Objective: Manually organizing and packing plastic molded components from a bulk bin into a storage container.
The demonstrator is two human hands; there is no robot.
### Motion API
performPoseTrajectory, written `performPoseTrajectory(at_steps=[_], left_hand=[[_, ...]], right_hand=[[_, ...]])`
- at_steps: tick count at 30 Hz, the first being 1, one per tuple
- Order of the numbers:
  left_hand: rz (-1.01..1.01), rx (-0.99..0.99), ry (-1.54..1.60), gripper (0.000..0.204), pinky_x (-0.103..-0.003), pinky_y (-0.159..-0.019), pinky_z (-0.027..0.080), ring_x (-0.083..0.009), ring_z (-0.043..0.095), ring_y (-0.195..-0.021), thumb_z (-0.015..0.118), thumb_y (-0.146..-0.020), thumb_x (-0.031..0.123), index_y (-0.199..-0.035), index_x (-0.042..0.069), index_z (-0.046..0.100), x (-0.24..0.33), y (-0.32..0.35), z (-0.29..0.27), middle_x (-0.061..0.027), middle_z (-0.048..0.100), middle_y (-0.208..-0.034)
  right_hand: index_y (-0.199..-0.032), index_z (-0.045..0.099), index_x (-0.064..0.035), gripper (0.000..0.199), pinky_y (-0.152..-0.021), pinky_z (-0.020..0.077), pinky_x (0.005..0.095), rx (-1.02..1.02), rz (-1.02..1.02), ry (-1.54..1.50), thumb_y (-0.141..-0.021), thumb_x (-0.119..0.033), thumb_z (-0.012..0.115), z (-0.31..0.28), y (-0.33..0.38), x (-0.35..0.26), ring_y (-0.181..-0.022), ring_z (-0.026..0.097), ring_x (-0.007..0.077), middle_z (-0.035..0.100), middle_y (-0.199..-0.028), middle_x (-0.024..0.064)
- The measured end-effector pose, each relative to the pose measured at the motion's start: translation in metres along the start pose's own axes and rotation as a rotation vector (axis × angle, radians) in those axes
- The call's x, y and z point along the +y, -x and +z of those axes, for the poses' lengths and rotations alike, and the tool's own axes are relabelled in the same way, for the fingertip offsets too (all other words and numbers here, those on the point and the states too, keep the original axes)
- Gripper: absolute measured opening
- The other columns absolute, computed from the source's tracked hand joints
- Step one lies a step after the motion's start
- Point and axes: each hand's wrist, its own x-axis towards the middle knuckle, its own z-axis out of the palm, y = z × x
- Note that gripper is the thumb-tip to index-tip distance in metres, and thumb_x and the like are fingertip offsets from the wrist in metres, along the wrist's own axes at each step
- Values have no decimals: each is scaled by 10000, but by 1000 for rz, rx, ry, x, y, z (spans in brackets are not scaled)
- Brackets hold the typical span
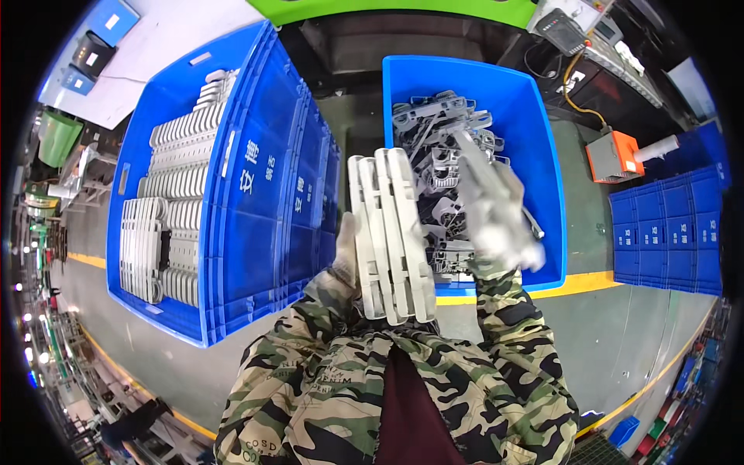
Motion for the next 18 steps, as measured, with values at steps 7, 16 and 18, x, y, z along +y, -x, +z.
performPoseTrajectory(at_steps=[7,16,18], left_hand=[[152,-60,-81,972,-504,-1122,596,-334,670,-1367,615,-1004,778,-1668,86,452,-17,-31,-34,-176,614,-1581],[136,-56,17,1029,-521,-1193,543,-332,615,-1441,602,-999,804,-1708,92,377,-31,-18,3,-173,572,-1627],[138,-28,-8,1020,-524,-1196,543,-331,600,-1458,606,-1005,791,-1707,88,375,-25,-16,-10,-175,558,-1639]], right_hand=[[-1426,708,-118,549,-1058,602,364,-28,-286,492,-918,-274,846,-9,48,-22,-1312,711,369,671,-1487,209],[-1585,571,-148,733,-1163,546,426,-419,-118,273,-894,50,710,-51,64,-18,-1505,560,372,461,-1690,193],[-1552,581,-21,649,-1243,460,441,-405,117,-112,-923,138,577,-48,58,-25,-1564,488,314,458,-1697,188]])
